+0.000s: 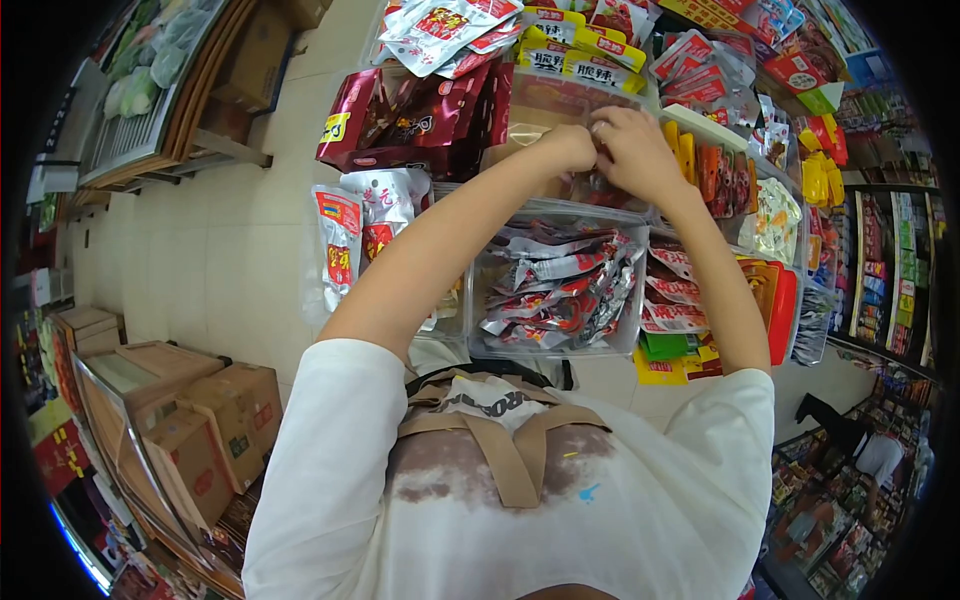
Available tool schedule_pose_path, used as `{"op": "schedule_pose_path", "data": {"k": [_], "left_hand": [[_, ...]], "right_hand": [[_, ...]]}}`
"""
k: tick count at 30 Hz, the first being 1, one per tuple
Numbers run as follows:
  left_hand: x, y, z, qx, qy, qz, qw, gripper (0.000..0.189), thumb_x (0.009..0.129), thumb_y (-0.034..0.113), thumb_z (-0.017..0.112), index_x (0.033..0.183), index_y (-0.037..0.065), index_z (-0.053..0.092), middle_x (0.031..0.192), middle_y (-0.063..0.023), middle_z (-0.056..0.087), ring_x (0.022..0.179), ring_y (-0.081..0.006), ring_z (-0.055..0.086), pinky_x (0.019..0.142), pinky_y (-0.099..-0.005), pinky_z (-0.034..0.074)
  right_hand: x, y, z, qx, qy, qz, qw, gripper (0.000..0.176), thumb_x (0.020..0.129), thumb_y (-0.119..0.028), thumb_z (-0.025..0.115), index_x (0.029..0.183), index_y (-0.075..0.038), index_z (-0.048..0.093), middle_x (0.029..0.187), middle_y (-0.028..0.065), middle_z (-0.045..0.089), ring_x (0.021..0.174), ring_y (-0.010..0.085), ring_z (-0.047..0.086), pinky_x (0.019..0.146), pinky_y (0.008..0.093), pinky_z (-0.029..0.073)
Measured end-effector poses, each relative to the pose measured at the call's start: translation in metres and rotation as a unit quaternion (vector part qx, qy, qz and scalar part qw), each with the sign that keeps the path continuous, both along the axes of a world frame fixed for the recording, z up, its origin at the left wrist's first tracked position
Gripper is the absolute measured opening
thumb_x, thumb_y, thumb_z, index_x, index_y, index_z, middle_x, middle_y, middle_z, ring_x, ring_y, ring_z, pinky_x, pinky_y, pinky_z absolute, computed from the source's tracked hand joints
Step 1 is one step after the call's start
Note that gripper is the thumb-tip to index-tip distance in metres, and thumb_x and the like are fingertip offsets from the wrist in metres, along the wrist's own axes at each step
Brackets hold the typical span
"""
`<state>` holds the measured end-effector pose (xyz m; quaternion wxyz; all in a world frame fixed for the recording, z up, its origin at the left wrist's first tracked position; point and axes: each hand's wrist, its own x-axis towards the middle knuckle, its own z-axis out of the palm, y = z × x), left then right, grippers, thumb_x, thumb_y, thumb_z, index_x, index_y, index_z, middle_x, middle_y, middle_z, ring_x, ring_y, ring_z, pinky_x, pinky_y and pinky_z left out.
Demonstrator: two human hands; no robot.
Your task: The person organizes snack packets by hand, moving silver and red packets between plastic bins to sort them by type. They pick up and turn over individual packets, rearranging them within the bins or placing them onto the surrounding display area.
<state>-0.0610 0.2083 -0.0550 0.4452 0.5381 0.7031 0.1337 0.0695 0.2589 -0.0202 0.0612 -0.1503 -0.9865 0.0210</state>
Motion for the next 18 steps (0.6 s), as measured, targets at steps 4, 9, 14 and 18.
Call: {"op": "schedule_pose_path", "data": {"k": [4, 9, 14, 18], "left_hand": [[0.009, 0.008, -0.006, -0.037, -0.082, 0.047, 0.995, 0.026, 0.08, 0.02, 0.053, 0.087, -0.003, 0.063, 0.081, -0.0165, 0.066, 0.065, -0.0257, 0.066, 0.059, -0.0349, 0.055], [0.004, -0.009, 0.004, -0.063, -0.274, 0.156, 0.947, 0.031, 0.082, 0.018, 0.05, 0.107, 0.002, 0.056, 0.099, -0.0117, 0.061, 0.086, -0.021, 0.062, 0.071, -0.0328, 0.053], [0.005, -0.019, 0.002, -0.054, -0.388, 0.162, 0.906, 0.032, 0.084, 0.015, 0.047, 0.115, 0.006, 0.051, 0.099, -0.0069, 0.059, 0.091, -0.0201, 0.059, 0.076, -0.0382, 0.05], [0.023, -0.02, 0.008, -0.004, -0.314, 0.265, 0.911, 0.031, 0.083, 0.011, 0.044, 0.112, 0.007, 0.054, 0.1, -0.0078, 0.061, 0.09, -0.0201, 0.06, 0.074, -0.0398, 0.049]], "right_hand": [[0.012, 0.008, 0.036, -0.018, 0.1, -0.012, 0.995, 0.012, 0.068, -0.011, 0.061, 0.079, -0.007, 0.057, 0.09, 0.0094, 0.058, 0.087, 0.0279, 0.055, 0.078, 0.0388, 0.04], [0.018, 0.019, 0.04, -0.131, 0.132, -0.04, 0.982, 0.019, 0.08, -0.018, 0.057, 0.088, -0.002, 0.062, 0.09, 0.0134, 0.062, 0.084, 0.0327, 0.058, 0.075, 0.0407, 0.043], [0.017, 0.015, 0.042, -0.208, 0.026, -0.119, 0.971, 0.032, 0.089, -0.028, 0.047, 0.1, -0.003, 0.062, 0.095, 0.0145, 0.063, 0.086, 0.0331, 0.058, 0.078, 0.0397, 0.044], [0.006, 0.015, 0.029, -0.215, 0.104, -0.083, 0.968, 0.032, 0.088, -0.029, 0.048, 0.1, -0.004, 0.062, 0.093, 0.0144, 0.064, 0.087, 0.0329, 0.059, 0.08, 0.039, 0.045]]}}
